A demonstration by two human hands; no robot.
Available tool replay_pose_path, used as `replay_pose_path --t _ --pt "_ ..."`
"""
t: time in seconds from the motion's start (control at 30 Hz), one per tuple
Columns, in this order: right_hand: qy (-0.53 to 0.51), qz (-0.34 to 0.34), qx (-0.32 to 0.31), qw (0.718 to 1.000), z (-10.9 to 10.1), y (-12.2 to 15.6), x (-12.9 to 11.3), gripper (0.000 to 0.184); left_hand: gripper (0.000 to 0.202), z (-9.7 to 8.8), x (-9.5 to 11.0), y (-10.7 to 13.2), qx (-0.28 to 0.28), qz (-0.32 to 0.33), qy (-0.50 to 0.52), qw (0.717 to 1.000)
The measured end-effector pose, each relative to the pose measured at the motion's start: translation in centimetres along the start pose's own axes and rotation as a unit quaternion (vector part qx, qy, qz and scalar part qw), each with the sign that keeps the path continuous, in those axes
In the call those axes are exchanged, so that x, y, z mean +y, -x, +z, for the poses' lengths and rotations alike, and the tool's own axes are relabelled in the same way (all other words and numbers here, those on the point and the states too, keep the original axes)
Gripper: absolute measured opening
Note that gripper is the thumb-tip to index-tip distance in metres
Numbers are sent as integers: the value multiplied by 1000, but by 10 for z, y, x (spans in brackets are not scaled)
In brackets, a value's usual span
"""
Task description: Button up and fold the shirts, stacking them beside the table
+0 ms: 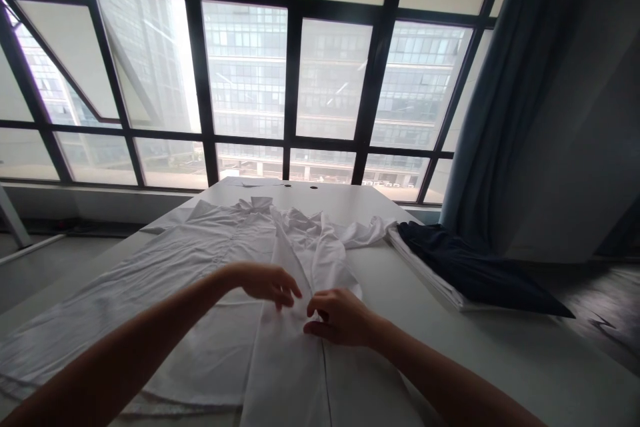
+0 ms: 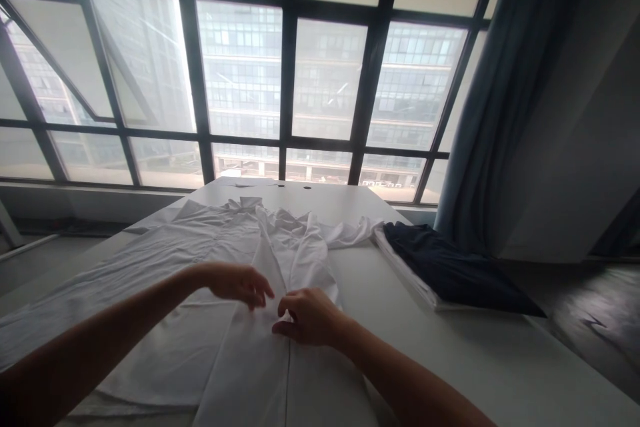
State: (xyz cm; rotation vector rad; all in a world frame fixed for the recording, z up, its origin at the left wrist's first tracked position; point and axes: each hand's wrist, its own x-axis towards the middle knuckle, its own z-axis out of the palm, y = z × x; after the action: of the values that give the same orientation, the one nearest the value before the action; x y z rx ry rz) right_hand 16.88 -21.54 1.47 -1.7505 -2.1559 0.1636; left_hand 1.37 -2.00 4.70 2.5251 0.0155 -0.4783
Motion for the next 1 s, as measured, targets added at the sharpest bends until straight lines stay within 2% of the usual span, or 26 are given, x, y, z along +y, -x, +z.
replay_pose_path --t 0.07,0.1,0.13,0.23,0.3,0.37,0.43,0.57,0.7,0.8,0.9,1.0 --pt "15 -13 4 1000 6 -2 -1 25 39 -35 -40 -12 140 -69 -62 986" --pt "17 -16 0 1000 9 -3 -1 24 36 -49 -61 -18 205 -120 -108 965" --pt "16 -16 -6 1000 11 -3 -1 24 37 -61 -81 -25 243 -165 -136 946" --pt "7 -8 -17 1000 14 -2 0 25 55 -87 -128 -44 308 -232 -151 910" --pt "2 -3 -16 1000 17 -1 3 26 67 -100 -147 -57 346 -223 -165 897" --pt "-2 -4 -11 1000 22 -1 8 28 72 -114 -159 -69 375 -185 -180 890" --pt "-2 -9 -12 1000 30 -2 16 31 66 -129 -166 -80 381 -137 -186 895" --pt "26 -28 -31 999 50 -8 36 32 37 -159 -173 -94 331 -85 -178 923" --pt "58 -53 -23 997 69 -13 49 32 45 -184 -173 -105 264 -66 -120 955" --pt "68 -70 -6 995 80 -15 54 34 51 -199 -174 -114 225 -81 -65 969" --pt "83 -78 7 994 87 -15 56 33 49 -210 -178 -127 214 -96 -30 972" --pt "89 -81 16 993 92 -15 56 37 44 -217 -183 -143 231 -99 -34 967"
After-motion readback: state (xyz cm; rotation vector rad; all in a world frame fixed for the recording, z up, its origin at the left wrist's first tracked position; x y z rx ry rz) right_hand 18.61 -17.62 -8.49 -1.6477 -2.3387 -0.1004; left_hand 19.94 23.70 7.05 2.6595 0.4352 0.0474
